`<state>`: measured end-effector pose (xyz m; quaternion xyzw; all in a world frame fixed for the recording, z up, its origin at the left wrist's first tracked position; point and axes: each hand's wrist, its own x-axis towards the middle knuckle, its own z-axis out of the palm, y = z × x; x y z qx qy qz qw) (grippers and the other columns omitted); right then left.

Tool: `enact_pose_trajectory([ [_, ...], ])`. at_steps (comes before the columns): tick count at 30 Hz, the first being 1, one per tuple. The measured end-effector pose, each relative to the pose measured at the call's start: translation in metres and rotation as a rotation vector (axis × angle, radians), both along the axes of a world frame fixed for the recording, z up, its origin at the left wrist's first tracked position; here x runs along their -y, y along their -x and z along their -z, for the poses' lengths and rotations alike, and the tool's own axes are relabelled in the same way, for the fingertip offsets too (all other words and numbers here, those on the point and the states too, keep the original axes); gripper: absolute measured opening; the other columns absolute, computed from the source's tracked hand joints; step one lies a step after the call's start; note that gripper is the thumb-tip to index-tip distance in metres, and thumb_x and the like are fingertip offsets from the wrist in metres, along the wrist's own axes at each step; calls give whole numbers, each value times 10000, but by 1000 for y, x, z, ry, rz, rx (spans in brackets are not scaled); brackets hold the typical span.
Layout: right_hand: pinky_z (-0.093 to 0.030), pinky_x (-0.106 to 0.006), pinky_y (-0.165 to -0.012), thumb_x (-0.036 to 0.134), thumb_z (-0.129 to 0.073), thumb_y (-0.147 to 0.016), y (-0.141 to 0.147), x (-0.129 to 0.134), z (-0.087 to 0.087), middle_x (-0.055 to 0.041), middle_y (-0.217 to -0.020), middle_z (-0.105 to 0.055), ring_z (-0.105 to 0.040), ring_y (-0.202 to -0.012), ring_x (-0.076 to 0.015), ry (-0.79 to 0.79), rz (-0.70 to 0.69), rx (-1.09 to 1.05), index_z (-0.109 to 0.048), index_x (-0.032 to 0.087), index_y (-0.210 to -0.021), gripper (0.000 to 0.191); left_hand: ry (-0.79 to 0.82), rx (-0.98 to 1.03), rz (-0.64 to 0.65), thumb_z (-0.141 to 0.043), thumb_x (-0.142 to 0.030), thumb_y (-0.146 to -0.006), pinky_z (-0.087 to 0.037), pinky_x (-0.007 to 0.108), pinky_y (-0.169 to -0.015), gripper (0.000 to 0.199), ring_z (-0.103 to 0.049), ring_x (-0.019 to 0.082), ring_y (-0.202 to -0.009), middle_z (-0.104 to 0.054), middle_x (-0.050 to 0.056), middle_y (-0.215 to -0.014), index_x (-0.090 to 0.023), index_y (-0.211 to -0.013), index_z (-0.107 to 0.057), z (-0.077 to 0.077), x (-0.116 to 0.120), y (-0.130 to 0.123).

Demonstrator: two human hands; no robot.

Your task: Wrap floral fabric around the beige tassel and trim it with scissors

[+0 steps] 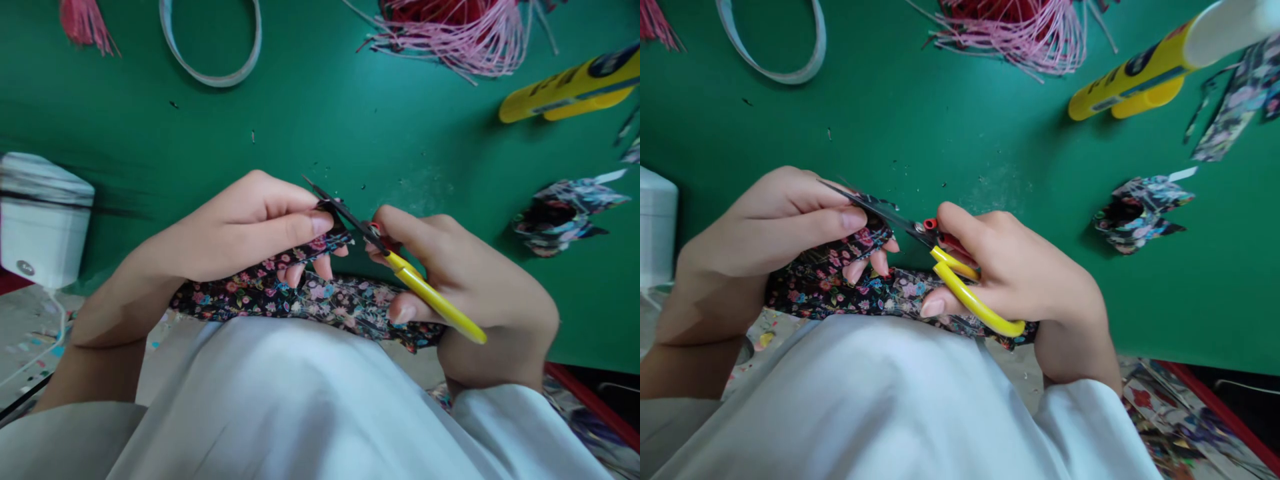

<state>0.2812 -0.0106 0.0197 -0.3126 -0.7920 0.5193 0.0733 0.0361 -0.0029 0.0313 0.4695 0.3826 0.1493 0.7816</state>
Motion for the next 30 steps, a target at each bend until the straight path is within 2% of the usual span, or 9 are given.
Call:
enact_pose_trajectory([
  [5, -273, -213, -445, 780, -307, -871, -2, -2, 1, 57, -615, -459, -347, -494, -58, 30, -15, -29, -405, 201, -824, 589, -15, 37, -42, -556, -282, -918, -470, 142, -438, 308, -623, 80, -490, -682, -14, -613, -147, -699, -725, 0, 2, -4],
  [10, -277, -201, -438, 776, -302, -875, -1, -3, 5, 53, -613, -465, -356, -489, -47, 96, -39, -73, -442, 182, -835, 613, 28, 66, -25, -562, -258, -904, -466, 138, -430, 297, -615, 77, -487, -674, -28, -603, -146, -675, -713, 0, 0, -6],
  [19, -267, -201, -435, 758, -327, -887, -1, -5, 6, 61, -599, -460, -342, -480, -39, 201, -57, -114, -459, 178, -830, 598, 19, 33, -44, -550, -217, -909, -461, 135, -431, 280, -612, 73, -485, -683, -27, -632, -140, -707, -727, -1, 2, -5],
  [30, -244, -219, -462, 785, -361, -850, -1, -5, 8, 69, -585, -426, -328, -499, -44, 261, -40, -102, -454, 183, -798, 612, -38, -62, -2, -540, -268, -925, -441, 152, -421, 331, -600, 76, -483, -652, -26, -591, -152, -669, -716, -1, 3, -3],
])
